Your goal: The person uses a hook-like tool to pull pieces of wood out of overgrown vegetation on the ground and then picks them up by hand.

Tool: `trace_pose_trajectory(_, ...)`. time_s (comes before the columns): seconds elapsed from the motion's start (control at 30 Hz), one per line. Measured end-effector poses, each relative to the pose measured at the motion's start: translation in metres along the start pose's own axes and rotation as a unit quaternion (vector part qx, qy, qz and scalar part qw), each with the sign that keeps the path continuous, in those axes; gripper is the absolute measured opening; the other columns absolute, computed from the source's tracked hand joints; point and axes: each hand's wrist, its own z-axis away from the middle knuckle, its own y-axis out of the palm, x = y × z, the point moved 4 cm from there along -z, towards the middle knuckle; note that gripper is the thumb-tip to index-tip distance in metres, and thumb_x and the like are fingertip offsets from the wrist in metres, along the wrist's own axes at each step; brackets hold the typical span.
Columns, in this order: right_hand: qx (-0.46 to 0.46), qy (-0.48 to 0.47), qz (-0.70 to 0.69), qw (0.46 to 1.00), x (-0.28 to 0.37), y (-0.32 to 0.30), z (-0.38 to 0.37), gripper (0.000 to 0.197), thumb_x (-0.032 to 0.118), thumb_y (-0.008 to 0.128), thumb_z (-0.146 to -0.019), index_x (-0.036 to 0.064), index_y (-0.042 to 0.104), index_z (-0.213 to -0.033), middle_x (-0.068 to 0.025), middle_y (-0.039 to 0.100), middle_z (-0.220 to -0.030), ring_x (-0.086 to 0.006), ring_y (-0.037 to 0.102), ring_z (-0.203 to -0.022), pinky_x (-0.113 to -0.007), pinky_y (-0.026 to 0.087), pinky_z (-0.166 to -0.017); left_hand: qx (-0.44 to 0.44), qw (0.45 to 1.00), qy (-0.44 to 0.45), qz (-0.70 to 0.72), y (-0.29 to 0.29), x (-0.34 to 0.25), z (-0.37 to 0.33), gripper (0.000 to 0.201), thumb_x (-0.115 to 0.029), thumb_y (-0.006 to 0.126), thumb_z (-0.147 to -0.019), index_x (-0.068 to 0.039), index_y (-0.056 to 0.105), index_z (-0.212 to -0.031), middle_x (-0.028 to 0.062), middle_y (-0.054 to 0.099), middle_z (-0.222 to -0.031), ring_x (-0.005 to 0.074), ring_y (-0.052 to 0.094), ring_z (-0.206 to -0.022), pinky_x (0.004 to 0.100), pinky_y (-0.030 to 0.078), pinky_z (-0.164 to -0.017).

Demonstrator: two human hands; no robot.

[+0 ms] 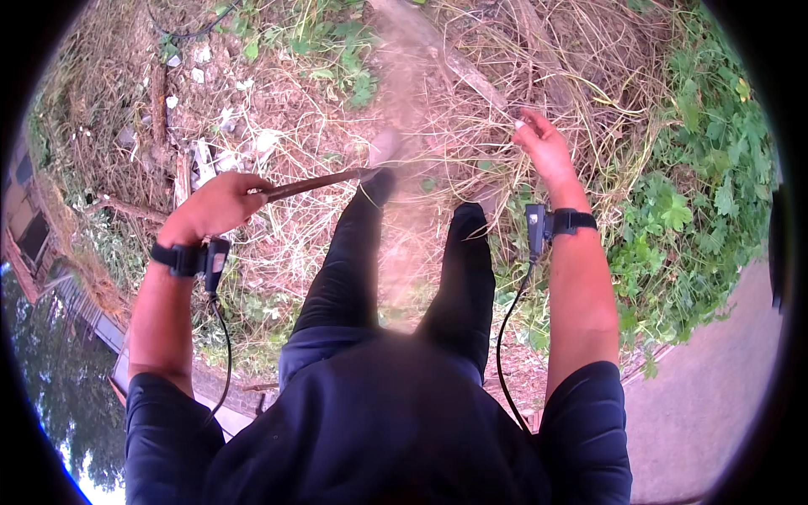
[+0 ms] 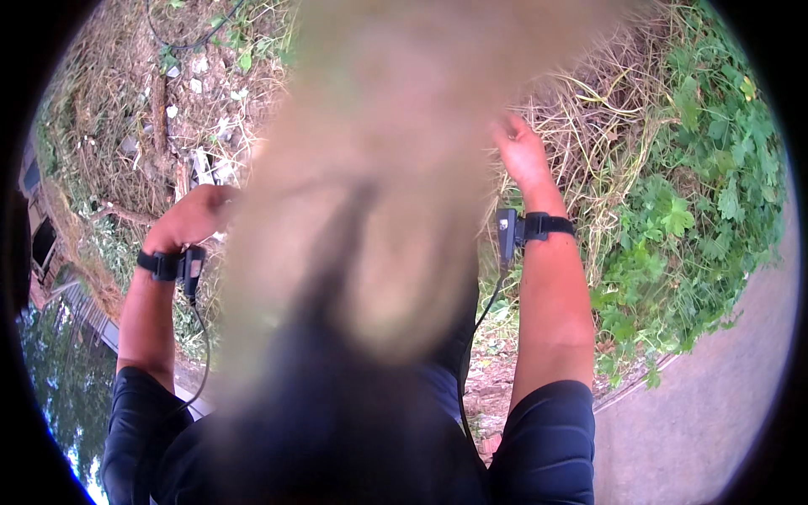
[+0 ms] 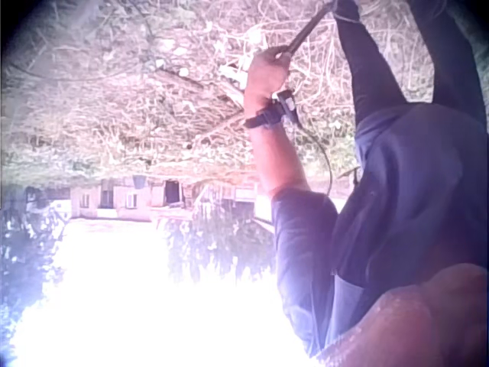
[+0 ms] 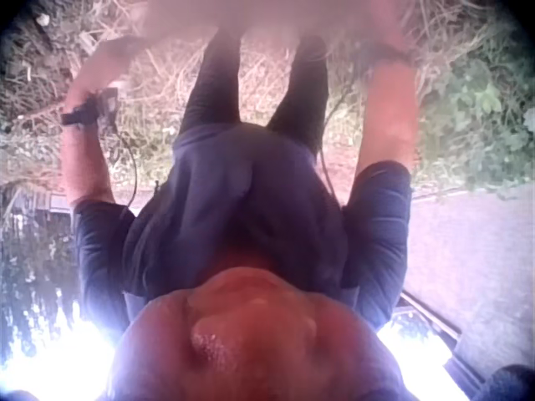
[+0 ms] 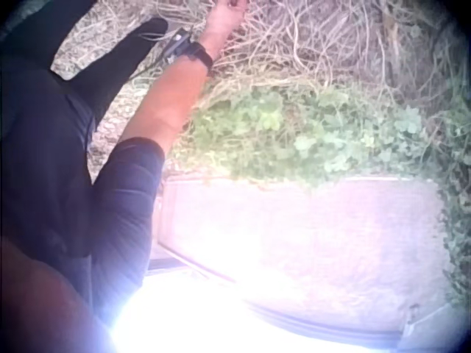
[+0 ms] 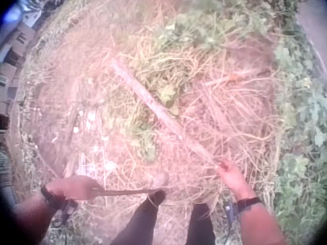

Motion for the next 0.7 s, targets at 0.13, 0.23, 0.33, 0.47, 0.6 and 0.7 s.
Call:
trace_pose_trajectory(0.13,-0.026,0.023,0.034,0.999,-0.006,-0.008,-0.005,0.053,0.028,0.064,-0.09,0.006,0.049,-0.135,-0.0109,0.06,-0.123,-0.0171,0.061,-0.102,-0.029,0.045,-0.09,-0.001,0.992,-0.086,0.095,-0.027,0.053,0.055,0.039,-0.022,0.058,-0.087,-0.001,0.061,-0.12,0.003,0.06,-0.068,0.0105,0.055,-0.061,0.0264,0.044,-0.056)
trace_pose_trajectory(0.23,-0.068,-0.011,0.028,0.997,0.008,-0.019,-0.022,0.056,0.034,0.067,-0.086,0.0056,0.051,-0.133,-0.0122,0.062,-0.119,-0.0207,0.057,-0.111,-0.033,0.042,-0.098,-0.057,0.977,-0.074,0.191,-0.055,0.091,0.109,0.04,-0.02,0.061,-0.086,0.002,0.061,-0.119,0.0,0.058,-0.067,0.0074,0.051,-0.055,0.0208,0.039,-0.05)
trace_pose_trajectory(0.33,-0.119,-0.113,0.193,0.967,0.04,-0.028,-0.048,0.069,0.038,0.067,-0.084,0.0037,0.042,-0.139,-0.0201,0.043,-0.142,-0.0297,0.04,-0.133,-0.038,0.031,-0.11,-0.092,0.92,-0.118,0.362,-0.06,0.142,0.147,0.041,-0.021,0.065,-0.087,0.005,0.059,-0.118,0.001,0.056,-0.065,0.0048,0.044,-0.045,0.0192,0.03,-0.04)
trace_pose_trajectory(0.47,-0.165,-0.168,0.374,0.897,0.081,-0.015,-0.09,0.076,0.048,0.062,-0.083,0.0048,0.038,-0.141,-0.0227,0.035,-0.146,-0.0327,0.031,-0.137,-0.04,0.026,-0.114,-0.13,0.871,-0.127,0.456,-0.04,0.197,0.143,0.039,-0.025,0.067,-0.087,0.0,0.06,-0.117,0.0035,0.057,-0.064,0.005,0.04,-0.042,0.019,0.028,-0.038)
trace_pose_trajectory(0.6,-0.117,-0.099,0.455,0.877,0.104,0.014,-0.142,0.089,0.057,0.058,-0.083,0.0063,0.024,-0.148,-0.0168,0.024,-0.153,-0.031,0.022,-0.142,-0.041,0.019,-0.116,-0.262,0.85,-0.095,0.447,-0.023,0.211,0.088,0.037,-0.024,0.061,-0.091,0.001,0.058,-0.119,0.0031,0.058,-0.066,0.005,0.043,-0.044,0.0179,0.032,-0.039)
trace_pose_trajectory(0.7,-0.067,-0.035,0.494,0.866,0.102,0.035,-0.177,0.088,0.058,0.053,-0.086,0.0073,0.02,-0.149,-0.0149,0.027,-0.152,-0.0298,0.022,-0.142,-0.041,0.018,-0.116,-0.301,0.845,-0.075,0.434,-0.012,0.202,0.042,0.037,-0.022,0.056,-0.094,0.0,0.056,-0.124,0.0002,0.057,-0.068,0.004,0.045,-0.047,0.0171,0.033,-0.041)
